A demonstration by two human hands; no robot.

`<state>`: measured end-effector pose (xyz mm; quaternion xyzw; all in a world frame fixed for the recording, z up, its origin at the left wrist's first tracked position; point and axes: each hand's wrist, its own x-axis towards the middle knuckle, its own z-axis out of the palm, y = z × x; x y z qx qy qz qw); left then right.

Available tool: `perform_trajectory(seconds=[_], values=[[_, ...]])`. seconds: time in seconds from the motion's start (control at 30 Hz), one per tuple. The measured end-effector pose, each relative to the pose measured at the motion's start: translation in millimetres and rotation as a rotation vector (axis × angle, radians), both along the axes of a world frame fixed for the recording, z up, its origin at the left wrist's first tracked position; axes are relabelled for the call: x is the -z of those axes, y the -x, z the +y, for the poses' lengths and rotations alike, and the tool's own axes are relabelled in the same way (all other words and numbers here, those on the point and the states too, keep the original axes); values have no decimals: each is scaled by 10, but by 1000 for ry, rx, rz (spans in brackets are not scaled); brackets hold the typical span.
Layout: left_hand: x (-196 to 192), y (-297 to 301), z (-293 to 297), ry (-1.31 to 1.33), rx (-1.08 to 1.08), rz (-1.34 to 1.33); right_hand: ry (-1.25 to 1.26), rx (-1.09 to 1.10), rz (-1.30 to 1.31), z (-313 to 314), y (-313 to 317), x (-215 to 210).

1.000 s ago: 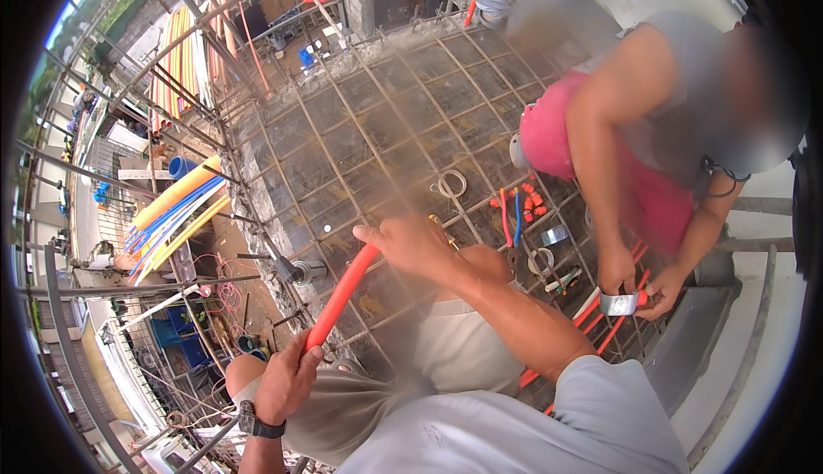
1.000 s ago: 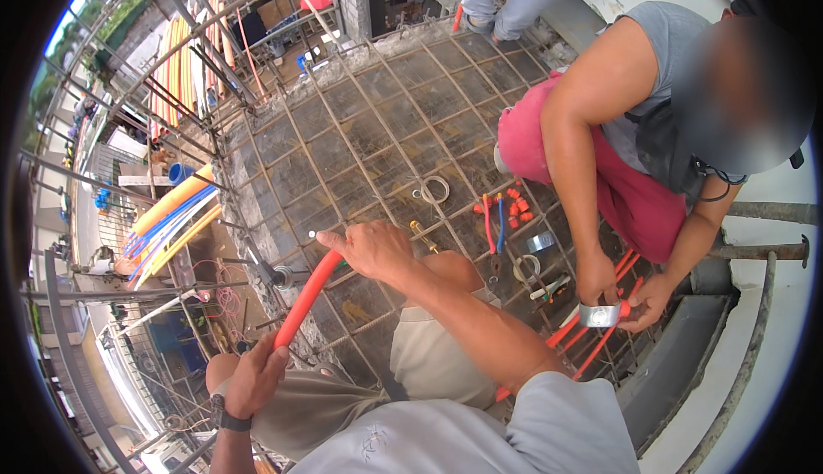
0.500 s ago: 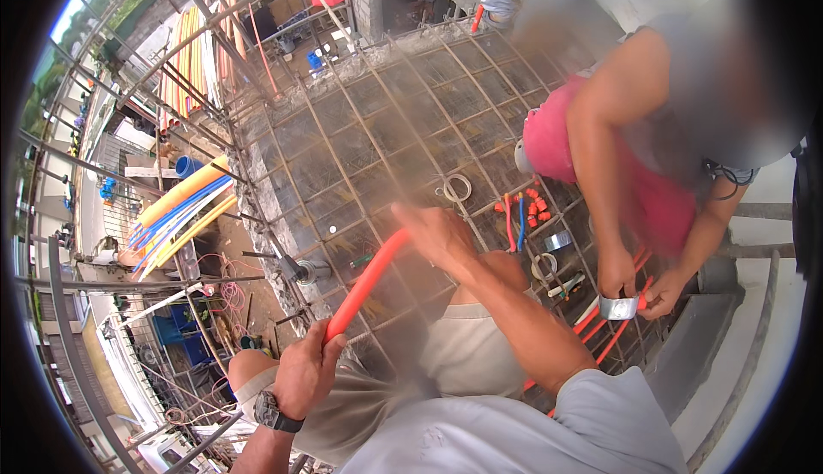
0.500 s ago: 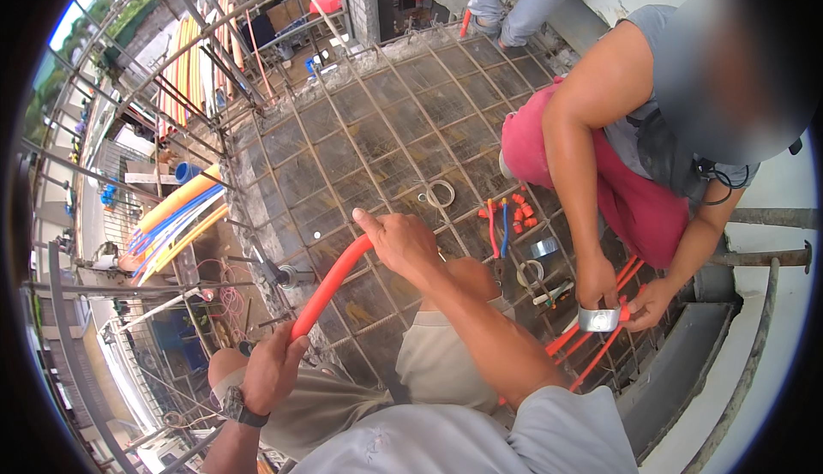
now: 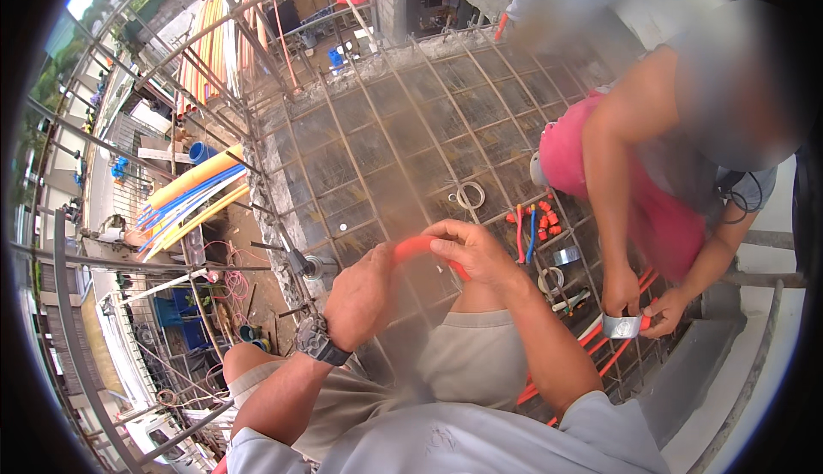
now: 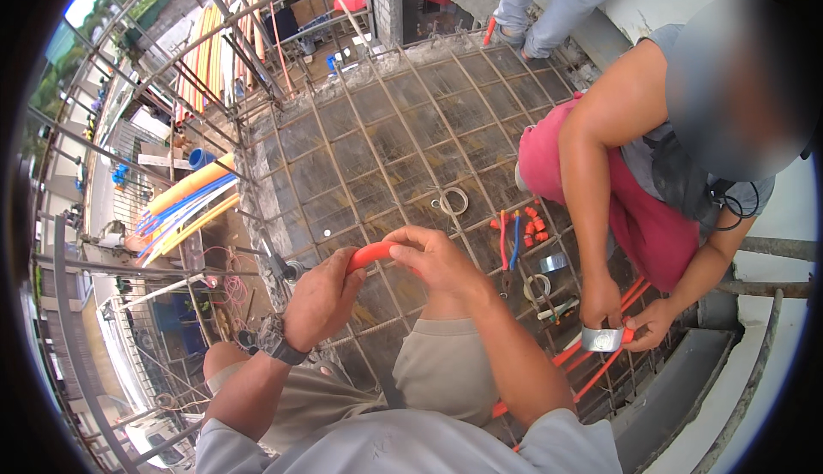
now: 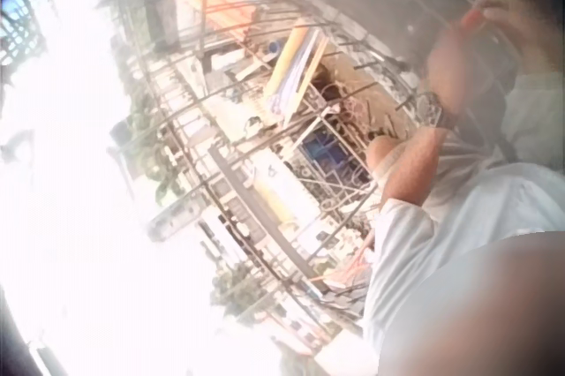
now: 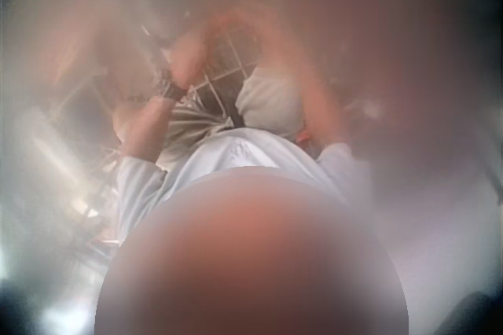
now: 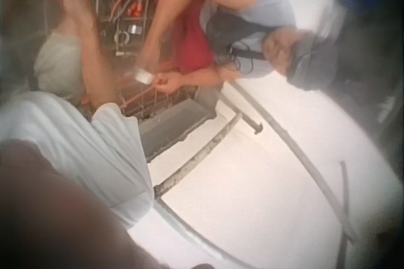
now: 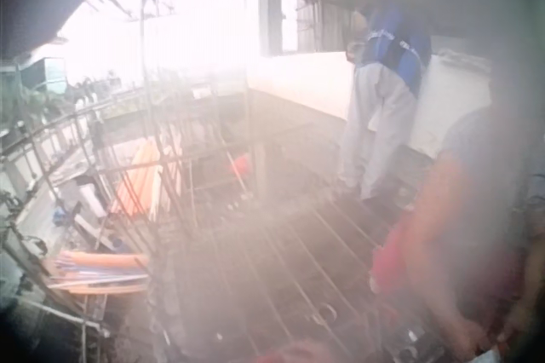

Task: The person uses a blowtorch to heat a red plastic pipe, then bends the heated section by hand. The person repeats the heating and bending process on the same pipe segment multiple times while working on a rebar grid at a construction site.

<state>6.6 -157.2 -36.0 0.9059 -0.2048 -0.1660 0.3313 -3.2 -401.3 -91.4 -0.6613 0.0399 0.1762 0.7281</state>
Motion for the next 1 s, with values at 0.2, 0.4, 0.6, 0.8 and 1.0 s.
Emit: perform_trajectory(seconds=[0.2, 0.4, 0.6, 0.8, 1.0], values=[[-8, -121, -277, 0, -9, -1, 119, -74, -37, -91, 24, -46], [70, -144, -302, -48, 69, -3, 170, -71, -53, 92, 108, 45], [83, -63, -88, 198, 187, -89, 89, -131, 44, 91, 204, -49], [151, -41, -114, 111, 82, -35, -23, -58, 61, 154, 108, 42], [166, -4, -107, 9, 36, 6, 31, -103, 100, 221, 97, 66]])
